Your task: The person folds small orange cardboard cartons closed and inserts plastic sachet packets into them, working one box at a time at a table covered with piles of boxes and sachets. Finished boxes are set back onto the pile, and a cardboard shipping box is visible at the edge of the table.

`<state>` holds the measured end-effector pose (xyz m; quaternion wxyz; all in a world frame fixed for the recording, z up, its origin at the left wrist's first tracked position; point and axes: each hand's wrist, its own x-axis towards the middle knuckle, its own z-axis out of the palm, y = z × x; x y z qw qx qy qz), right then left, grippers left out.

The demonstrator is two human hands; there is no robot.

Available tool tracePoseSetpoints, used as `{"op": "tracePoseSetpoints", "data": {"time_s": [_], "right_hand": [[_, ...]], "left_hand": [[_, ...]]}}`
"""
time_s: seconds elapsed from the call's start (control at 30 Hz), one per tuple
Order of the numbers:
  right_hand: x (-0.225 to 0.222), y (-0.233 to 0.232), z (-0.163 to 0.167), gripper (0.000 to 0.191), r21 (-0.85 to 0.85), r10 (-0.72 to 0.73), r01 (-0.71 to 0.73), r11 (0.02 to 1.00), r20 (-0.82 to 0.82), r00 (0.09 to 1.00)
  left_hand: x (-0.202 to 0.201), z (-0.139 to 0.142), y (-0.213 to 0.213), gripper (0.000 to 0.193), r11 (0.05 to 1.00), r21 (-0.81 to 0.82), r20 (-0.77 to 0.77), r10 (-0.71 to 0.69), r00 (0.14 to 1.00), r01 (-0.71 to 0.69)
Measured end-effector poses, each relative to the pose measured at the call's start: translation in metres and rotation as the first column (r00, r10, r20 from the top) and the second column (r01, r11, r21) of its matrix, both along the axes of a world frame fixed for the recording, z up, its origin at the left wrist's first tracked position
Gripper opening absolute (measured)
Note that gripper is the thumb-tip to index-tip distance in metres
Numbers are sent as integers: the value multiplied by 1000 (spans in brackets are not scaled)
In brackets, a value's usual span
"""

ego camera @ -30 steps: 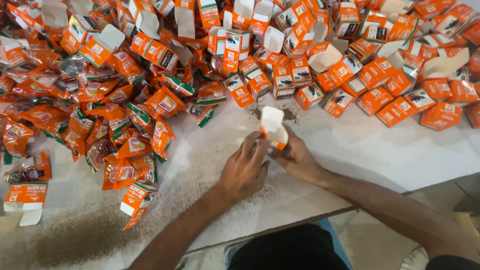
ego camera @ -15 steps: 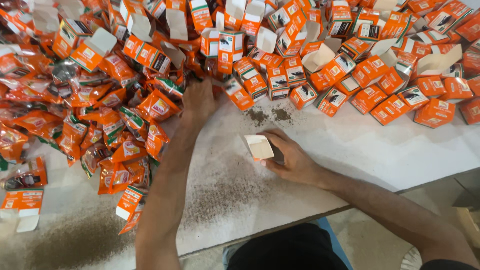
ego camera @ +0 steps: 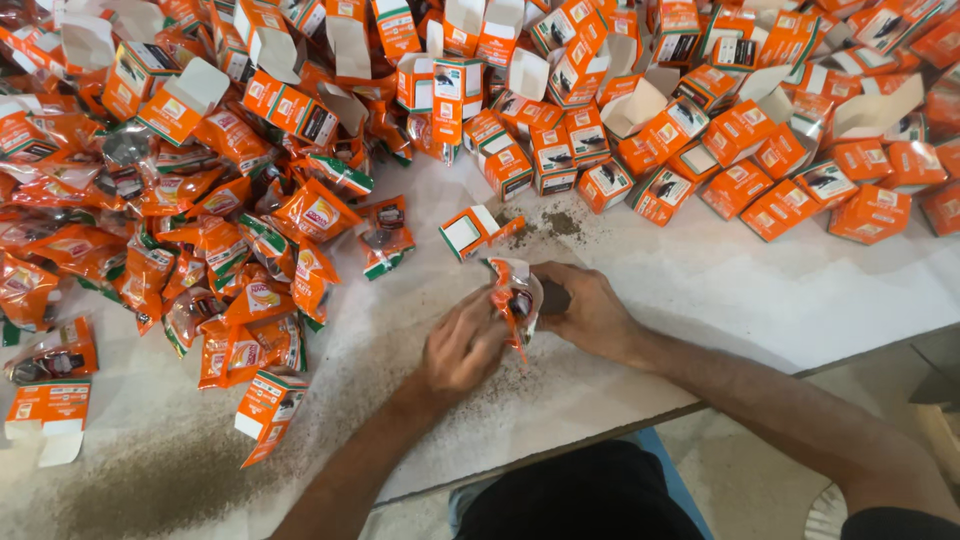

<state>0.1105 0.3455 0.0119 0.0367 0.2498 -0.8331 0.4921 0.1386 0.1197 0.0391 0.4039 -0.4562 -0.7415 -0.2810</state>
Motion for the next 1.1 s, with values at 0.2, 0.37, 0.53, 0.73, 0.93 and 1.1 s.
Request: {"op": "tracePoseSetpoints", "data": {"time_s": [0.2,0.37,0.53,0.73,0.93,1.1], "right_hand": [[3,-1,6,59,24,-9,9,1000,-14,1000],[5,-3,8,65,15,4,-3,1000,-38,999],[5,-2,9,69,31,19,-16,999,-127,992],[11,-5,3,74,-183,40,-10,983,160,986],[10,-5,-2,56,68,73,-54,996,-317,946],[9,-4,-5,48,100,47,-16,995,-317,947]], "left_hand": [[-5,-9,9,50,939,-259,147,268,952,-225],[-2,-3,31,33,937,-110,276,351,895,-333],[-7,-5,40,32,917,116,629,230,743,-382],[-18,-25,29,26,869,353,914,-242,326,-346],[-32,-38,31,15,852,407,907,-333,259,-330],[-37,-34,3,29,684,656,687,-716,-123,-320]]}}
